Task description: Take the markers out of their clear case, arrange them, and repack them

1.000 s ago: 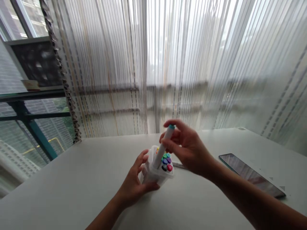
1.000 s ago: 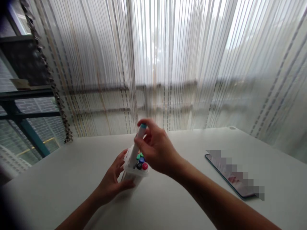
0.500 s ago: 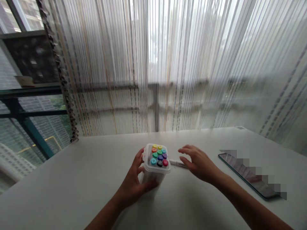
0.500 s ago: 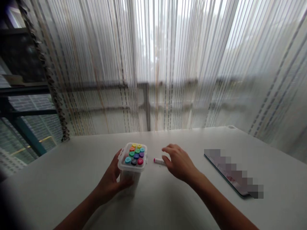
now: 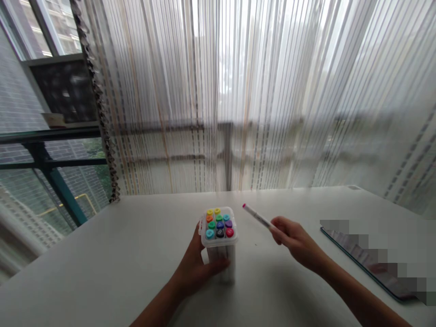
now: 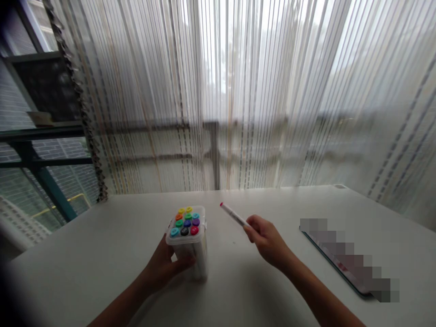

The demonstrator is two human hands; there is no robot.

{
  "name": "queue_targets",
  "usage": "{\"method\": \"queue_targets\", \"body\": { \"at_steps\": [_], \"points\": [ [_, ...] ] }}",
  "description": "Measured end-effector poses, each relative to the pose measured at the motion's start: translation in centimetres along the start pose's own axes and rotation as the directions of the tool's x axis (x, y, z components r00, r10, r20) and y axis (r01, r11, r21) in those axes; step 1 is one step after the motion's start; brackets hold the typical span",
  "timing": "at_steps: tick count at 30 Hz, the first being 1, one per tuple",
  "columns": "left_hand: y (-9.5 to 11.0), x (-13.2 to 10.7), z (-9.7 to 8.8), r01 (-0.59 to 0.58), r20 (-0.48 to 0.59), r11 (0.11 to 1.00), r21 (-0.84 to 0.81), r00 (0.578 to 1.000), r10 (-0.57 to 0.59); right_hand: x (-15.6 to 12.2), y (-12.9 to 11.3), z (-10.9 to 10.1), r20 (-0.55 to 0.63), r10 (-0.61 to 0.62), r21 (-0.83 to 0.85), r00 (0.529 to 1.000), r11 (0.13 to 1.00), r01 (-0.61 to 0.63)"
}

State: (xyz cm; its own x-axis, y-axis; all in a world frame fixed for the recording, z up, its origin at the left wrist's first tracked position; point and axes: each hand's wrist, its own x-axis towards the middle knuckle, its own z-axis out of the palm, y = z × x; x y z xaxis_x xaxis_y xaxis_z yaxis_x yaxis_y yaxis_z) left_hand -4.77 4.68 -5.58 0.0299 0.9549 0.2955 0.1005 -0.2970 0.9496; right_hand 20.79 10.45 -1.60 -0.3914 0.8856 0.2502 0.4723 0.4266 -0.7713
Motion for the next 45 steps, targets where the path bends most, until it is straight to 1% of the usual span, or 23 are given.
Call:
{"method": "queue_targets", "body": {
  "at_steps": [2, 3, 4, 5, 7, 9, 11, 13, 16, 20, 22, 24, 26, 28, 30, 32, 34, 36, 37, 39, 41, 43, 45],
  "points": [
    [0.0, 0.1, 0.0, -0.008, 0.016, 1.000, 0.004, 1.000, 0.008, 0.4, -2.1, -0.7, -0.020, -0.020, 0.308, 1.000, 0.951, 0.025],
    [0.0, 0.1, 0.0, -0.015, 0.025, 1.000, 0.003, 1.000, 0.015, 0.7, -3.4, -1.1, -0.006, -0.024, 0.390, 1.000, 0.920, 0.024],
    [0.1, 0.1, 0.0, -0.024, 0.031, 1.000, 0.007, 0.999, 0.024, 0.9, -4.8, -1.5, 0.022, -0.045, 0.424, 0.999, 0.905, 0.032],
    [0.2, 0.1, 0.0, -0.035, 0.034, 0.999, 0.020, 0.999, 0.034, 1.2, -6.1, -1.9, 0.064, -0.069, 0.414, 0.996, 0.909, 0.037],
    [0.5, 0.2, 0.0, -0.056, 0.037, 0.997, 0.056, 0.998, 0.054, 1.8, -8.5, -2.8, 0.121, -0.112, 0.276, 0.986, 0.958, 0.075],
    [0.8, 0.2, 0.1, -0.068, 0.042, 0.994, 0.082, 0.997, 0.065, 2.3, -10.1, -3.8, 0.144, -0.121, 0.040, 0.982, 0.992, 0.116],
    [1.0, 0.2, 0.1, -0.072, 0.048, 0.993, 0.090, 0.997, 0.068, 2.8, -11.1, -4.9, 0.167, -0.113, -0.164, 0.979, 0.976, 0.141],
    [1.1, 0.2, 0.1, -0.075, 0.053, 0.993, 0.095, 0.996, 0.070, 3.2, -11.8, -5.9, 0.216, -0.098, -0.279, 0.972, 0.947, 0.157],
    [1.1, 0.3, 0.1, -0.084, 0.061, 0.990, 0.114, 0.995, 0.077, 3.9, -12.9, -6.9, 0.273, -0.096, -0.378, 0.957, 0.905, 0.198],
    [1.1, 0.4, 0.0, -0.078, 0.054, 0.992, 0.101, 0.996, 0.073, 5.1, -15.0, -6.4, 0.289, -0.110, -0.504, 0.951, 0.827, 0.249],
    [1.0, 0.5, -0.1, -0.088, 0.068, 0.994, 0.070, 0.994, 0.084, 5.7, -16.0, -5.6, 0.252, -0.175, -0.479, 0.952, 0.832, 0.280],
    [1.0, 0.5, -0.2, -0.103, 0.082, 0.994, 0.038, 0.992, 0.099, 6.4, -16.7, -4.7, 0.189, -0.244, -0.374, 0.951, 0.878, 0.300],
    [0.9, 0.5, -0.2, -0.107, 0.086, 0.994, 0.035, 0.991, 0.104, 7.1, -16.8, -3.5, 0.096, -0.275, -0.245, 0.957, 0.925, 0.290],
    [0.9, 0.5, -0.2, -0.106, 0.083, 0.993, 0.046, 0.991, 0.102, 7.5, -16.2, -2.1, 0.048, -0.289, -0.176, 0.956, 0.940, 0.293],
    [0.9, 0.6, -0.2, -0.112, 0.087, 0.993, 0.045, 0.990, 0.108, 7.7, -15.2, -0.4, 0.074, -0.303, -0.201, 0.950, 0.929, 0.311],
    [0.8, 0.7, -0.2, -0.117, 0.085, 0.992, 0.049, 0.990, 0.113, 7.6, -13.9, 1.3, 0.161, -0.309, -0.281, 0.938, 0.896, 0.343],
    [0.8, 0.7, -0.2, -0.124, 0.078, 0.989, 0.079, 0.990, 0.118, 7.0, -12.8, 2.5, 0.216, -0.333, -0.354, 0.918, 0.849, 0.391],
    [0.6, 0.7, -0.3, -0.128, 0.050, 0.984, 0.124, 0.991, 0.122, 6.2, -11.9, 3.3, 0.219, -0.376, -0.387, 0.901, 0.814, 0.434],
    [0.5, 0.7, -0.4, -0.127, 0.035, 0.981, 0.146, 0.992, 0.123, 5.7, -11.5, 3.5, 0.195, -0.392, -0.380, 0.899, 0.815, 0.438],
    [0.1, 0.7, -0.6, -0.105, -0.006, 0.980, 0.168, 0.994, 0.107, 4.5, -10.7, 3.8, 0.101, -0.405, -0.302, 0.909, 0.858, 0.416],
    [-0.3, 0.7, -0.7, -0.045, 0.003, 0.985, 0.169, 0.999, 0.045, 3.3, -9.7, 3.9, 0.008, -0.392, -0.168, 0.920, 0.906, 0.388],
    [-0.6, 0.6, -0.6, 0.026, 0.080, 0.985, 0.173, 0.996, -0.040, 2.1, -8.5, 4.0, -0.019, -0.371, -0.038, 0.928, 0.928, 0.370],
    [-0.7, 0.5, -0.3, 0.069, 0.192, 0.982, 0.173, 0.976, -0.103, 1.0, -7.4, 4.0, 0.010, -0.360, 0.059, 0.933, 0.932, 0.359]
  ]
}}
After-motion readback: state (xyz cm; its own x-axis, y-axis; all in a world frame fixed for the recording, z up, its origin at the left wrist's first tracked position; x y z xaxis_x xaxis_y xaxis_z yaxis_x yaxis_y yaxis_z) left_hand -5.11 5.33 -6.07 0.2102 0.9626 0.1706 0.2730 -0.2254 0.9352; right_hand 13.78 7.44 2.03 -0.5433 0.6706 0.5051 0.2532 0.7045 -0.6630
